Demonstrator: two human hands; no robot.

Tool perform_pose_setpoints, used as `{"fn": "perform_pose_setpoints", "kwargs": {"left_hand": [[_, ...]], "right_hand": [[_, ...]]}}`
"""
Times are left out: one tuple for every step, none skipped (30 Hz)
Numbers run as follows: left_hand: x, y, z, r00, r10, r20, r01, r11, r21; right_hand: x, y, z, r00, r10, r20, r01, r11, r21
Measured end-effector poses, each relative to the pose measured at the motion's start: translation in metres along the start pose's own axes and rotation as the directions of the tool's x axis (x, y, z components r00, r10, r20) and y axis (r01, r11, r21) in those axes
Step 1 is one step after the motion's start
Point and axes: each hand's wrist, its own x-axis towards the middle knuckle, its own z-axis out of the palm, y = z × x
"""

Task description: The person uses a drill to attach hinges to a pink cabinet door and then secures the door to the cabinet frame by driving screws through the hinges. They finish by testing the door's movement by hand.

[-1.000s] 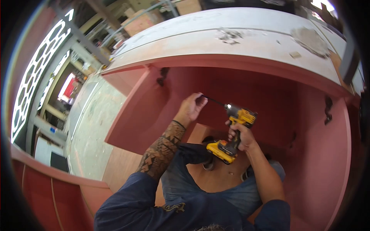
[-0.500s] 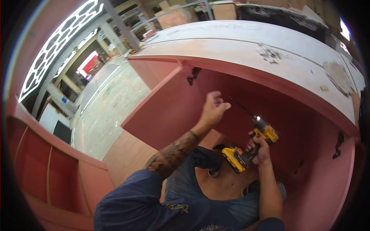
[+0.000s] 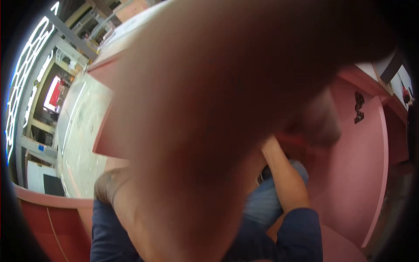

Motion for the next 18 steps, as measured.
{"fn": "perform_pose_setpoints", "kwargs": {"left_hand": [[-0.042, 0.037, -0.013, 0.998, -0.065, -0.017, 0.065, 0.998, 0.014], [-0.078, 0.07, -0.029, 0.995, -0.09, -0.03, 0.092, 0.994, 0.054], [-0.057, 0.056, 0.005, 0.992, -0.121, -0.04, 0.124, 0.989, 0.077], [-0.057, 0.058, 0.012, 0.987, -0.155, -0.046, 0.159, 0.984, 0.083], [-0.058, 0.067, 0.001, 0.981, -0.188, -0.047, 0.192, 0.977, 0.095], [-0.057, 0.071, -0.004, 0.974, -0.222, -0.048, 0.226, 0.968, 0.105], [-0.057, 0.073, -0.007, 0.965, -0.256, -0.054, 0.261, 0.959, 0.115], [-0.055, 0.077, -0.011, 0.956, -0.288, -0.06, 0.293, 0.947, 0.133], [-0.052, 0.08, -0.015, 0.946, -0.318, -0.065, 0.324, 0.934, 0.15], [-0.05, 0.084, -0.019, 0.933, -0.353, -0.069, 0.36, 0.92, 0.157], [-0.049, 0.087, -0.024, 0.92, -0.386, -0.07, 0.392, 0.906, 0.161], [-0.071, 0.109, -0.039, 0.904, -0.42, -0.079, 0.428, 0.888, 0.17], [-0.078, 0.119, -0.047, 0.888, -0.45, -0.092, 0.46, 0.869, 0.185], [-0.084, 0.129, -0.054, 0.87, -0.482, -0.105, 0.493, 0.848, 0.195], [-0.09, 0.139, -0.06, 0.849, -0.515, -0.119, 0.529, 0.824, 0.203], [-0.094, 0.147, -0.066, 0.827, -0.546, -0.133, 0.562, 0.8, 0.213], [-0.099, 0.155, -0.071, 0.805, -0.576, -0.146, 0.594, 0.774, 0.219], [-0.103, 0.162, -0.076, 0.78, -0.605, -0.16, 0.626, 0.748, 0.223]], "right_hand": [[-0.002, -0.001, -0.001, 1.0, 0.028, -0.007, -0.028, 1.0, -0.013], [-0.004, -0.001, -0.001, 0.999, 0.036, 0.028, -0.036, 0.999, -0.018], [-0.004, -0.001, -0.002, 0.998, 0.035, 0.049, -0.034, 0.999, -0.017], [-0.003, -0.002, -0.002, 0.998, 0.029, 0.054, -0.028, 0.999, -0.017], [-0.003, -0.002, -0.003, 0.998, 0.019, 0.062, -0.019, 1.0, -0.012], [-0.002, -0.001, -0.005, 0.998, 0.01, 0.07, -0.01, 1.0, -0.006], [-0.001, 0.0, -0.007, 0.997, 0.005, 0.077, -0.004, 1.0, -0.002], [0.0, 0.0, -0.009, 0.996, -0.002, 0.093, 0.001, 1.0, 0.005], [0.001, 0.001, -0.011, 0.994, -0.011, 0.107, 0.01, 1.0, 0.012], [0.003, 0.002, -0.014, 0.994, -0.018, 0.11, 0.016, 1.0, 0.019], [0.006, 0.004, -0.017, 0.993, -0.029, 0.111, 0.026, 0.999, 0.024], [0.008, 0.005, -0.02, 0.992, -0.032, 0.118, 0.028, 0.999, 0.03], [0.01, 0.007, -0.024, 0.991, -0.035, 0.133, 0.031, 0.999, 0.036], [0.012, 0.009, -0.027, 0.989, -0.037, 0.143, 0.032, 0.999, 0.041], [0.015, 0.011, -0.031, 0.988, -0.037, 0.152, 0.03, 0.998, 0.047], [0.017, 0.014, -0.035, 0.986, -0.039, 0.163, 0.03, 0.998, 0.054], [0.01, 0.0, 0.003, 0.984, -0.041, 0.171, 0.031, 0.998, 0.06], [-0.005, -0.009, 0.036, 0.984, -0.035, 0.176, 0.024, 0.998, 0.06]]}}
